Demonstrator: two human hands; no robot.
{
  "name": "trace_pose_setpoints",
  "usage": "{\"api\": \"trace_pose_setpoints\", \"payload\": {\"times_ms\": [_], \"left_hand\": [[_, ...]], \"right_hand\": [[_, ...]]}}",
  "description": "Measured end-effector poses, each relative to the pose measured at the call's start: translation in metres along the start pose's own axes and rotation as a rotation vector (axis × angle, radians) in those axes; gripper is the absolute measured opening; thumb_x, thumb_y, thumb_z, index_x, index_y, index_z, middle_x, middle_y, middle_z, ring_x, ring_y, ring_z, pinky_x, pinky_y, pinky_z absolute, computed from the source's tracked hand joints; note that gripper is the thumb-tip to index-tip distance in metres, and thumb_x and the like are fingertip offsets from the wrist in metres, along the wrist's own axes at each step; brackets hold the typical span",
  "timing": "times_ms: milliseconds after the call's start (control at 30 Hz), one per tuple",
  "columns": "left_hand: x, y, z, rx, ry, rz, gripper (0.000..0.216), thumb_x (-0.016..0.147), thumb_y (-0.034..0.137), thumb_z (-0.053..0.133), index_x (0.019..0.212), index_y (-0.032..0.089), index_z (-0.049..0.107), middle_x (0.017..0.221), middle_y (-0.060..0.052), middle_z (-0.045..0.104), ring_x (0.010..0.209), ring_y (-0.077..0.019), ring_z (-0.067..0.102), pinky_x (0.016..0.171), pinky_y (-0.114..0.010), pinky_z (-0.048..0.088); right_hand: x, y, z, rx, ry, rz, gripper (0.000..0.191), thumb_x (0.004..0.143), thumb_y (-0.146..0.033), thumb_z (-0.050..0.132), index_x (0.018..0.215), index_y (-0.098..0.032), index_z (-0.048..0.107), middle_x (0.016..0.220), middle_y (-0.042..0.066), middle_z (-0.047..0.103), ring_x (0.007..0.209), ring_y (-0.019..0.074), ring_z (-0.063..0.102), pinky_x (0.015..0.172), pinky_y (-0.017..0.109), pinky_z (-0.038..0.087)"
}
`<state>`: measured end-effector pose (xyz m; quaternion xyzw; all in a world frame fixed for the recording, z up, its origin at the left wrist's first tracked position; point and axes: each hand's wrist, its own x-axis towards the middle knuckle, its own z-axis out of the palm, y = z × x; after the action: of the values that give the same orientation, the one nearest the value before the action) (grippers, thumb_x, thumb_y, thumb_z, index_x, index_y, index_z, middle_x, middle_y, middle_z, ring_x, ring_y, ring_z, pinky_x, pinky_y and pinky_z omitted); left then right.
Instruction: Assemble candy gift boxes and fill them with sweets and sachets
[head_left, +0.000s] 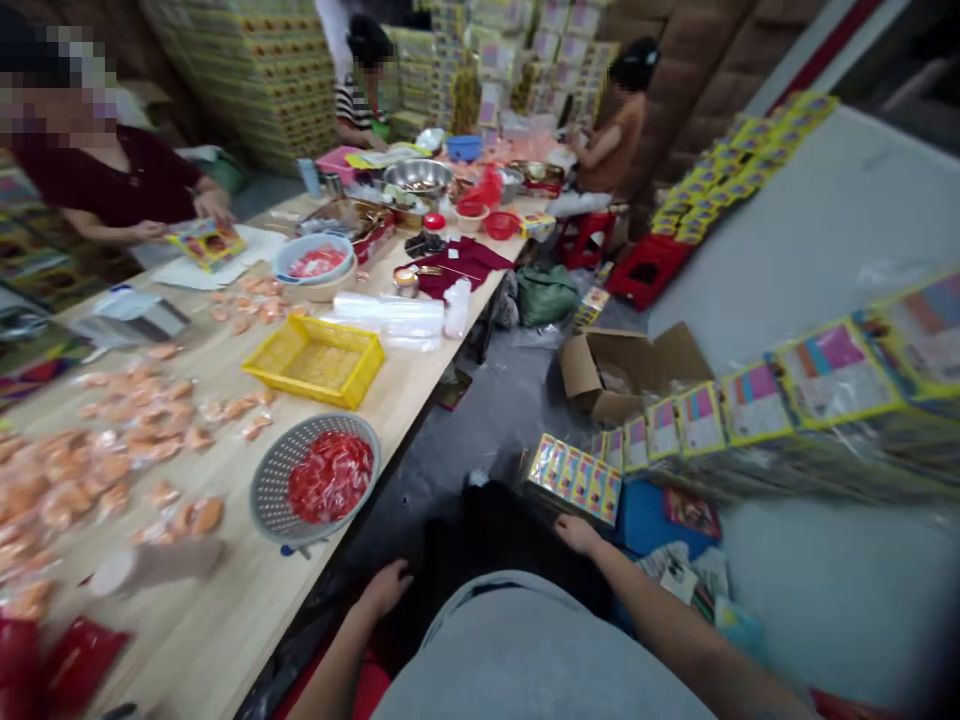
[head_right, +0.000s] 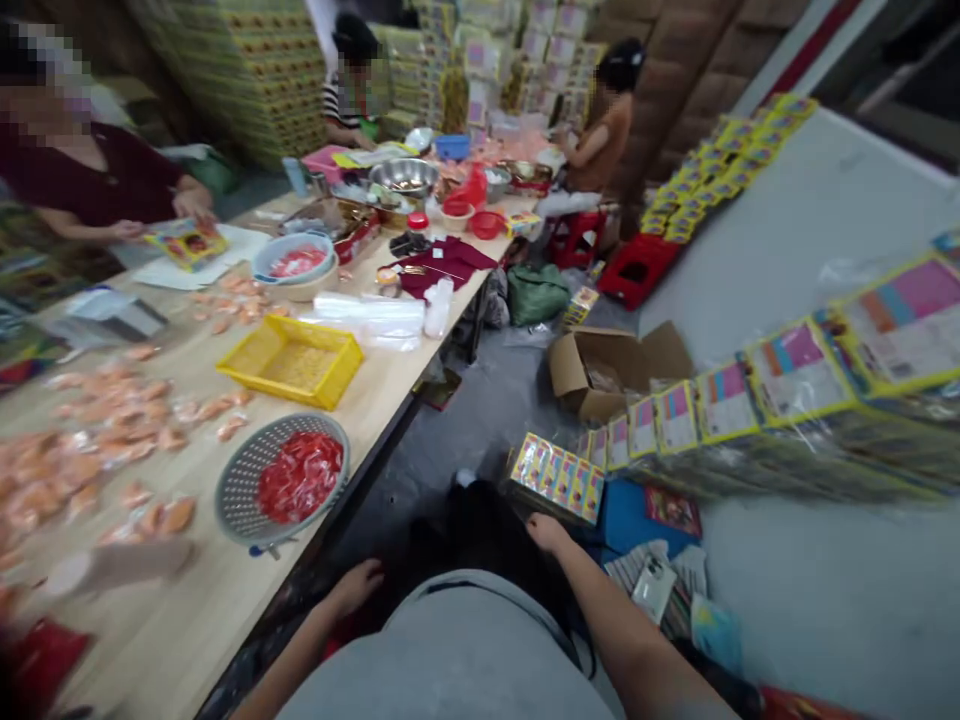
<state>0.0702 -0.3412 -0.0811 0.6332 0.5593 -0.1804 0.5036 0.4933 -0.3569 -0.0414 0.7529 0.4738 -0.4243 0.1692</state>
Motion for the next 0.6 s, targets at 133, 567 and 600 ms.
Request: {"api": "trace_pose_setpoints", "payload": {"times_ms": [133,567,600], "left_hand": [[0.029,0.033,-0.063,0.137,0.025,0.221,0.041,0.093,0.024,0.053,0.134,0.016,0.052,0.139,-0.013,0.054,0.128,-0.0234,0.051,0.11,-0.041,0.037],[0.109,0.177,-0.182,0.429,0.462,0.483,0.048,0.092,0.022,0.045,0.14,0.016,0.046,0.158,-0.015,0.027,0.148,-0.0317,0.015,0.117,-0.05,0.02],[0.12,0.184,-0.19,0.429,0.516,0.453,0.051,0.092,0.02,0.044,0.142,0.014,0.043,0.16,-0.017,0.019,0.149,-0.0337,0.009,0.117,-0.053,0.017]], "right_hand": [[-0.008,0.028,0.029,0.034,-0.043,0.144,0.029,0.093,-0.037,0.059,0.112,-0.016,0.062,0.115,0.008,0.062,0.102,0.02,0.061,0.09,0.041,0.052],[-0.075,0.038,0.082,0.194,-0.047,0.363,0.025,0.093,-0.036,0.058,0.104,-0.015,0.064,0.109,0.006,0.065,0.101,0.0192,0.062,0.09,0.041,0.052],[-0.083,0.044,0.082,0.188,-0.041,0.385,0.024,0.094,-0.036,0.058,0.103,-0.015,0.064,0.108,0.006,0.065,0.1,0.0188,0.062,0.09,0.04,0.052]]}}
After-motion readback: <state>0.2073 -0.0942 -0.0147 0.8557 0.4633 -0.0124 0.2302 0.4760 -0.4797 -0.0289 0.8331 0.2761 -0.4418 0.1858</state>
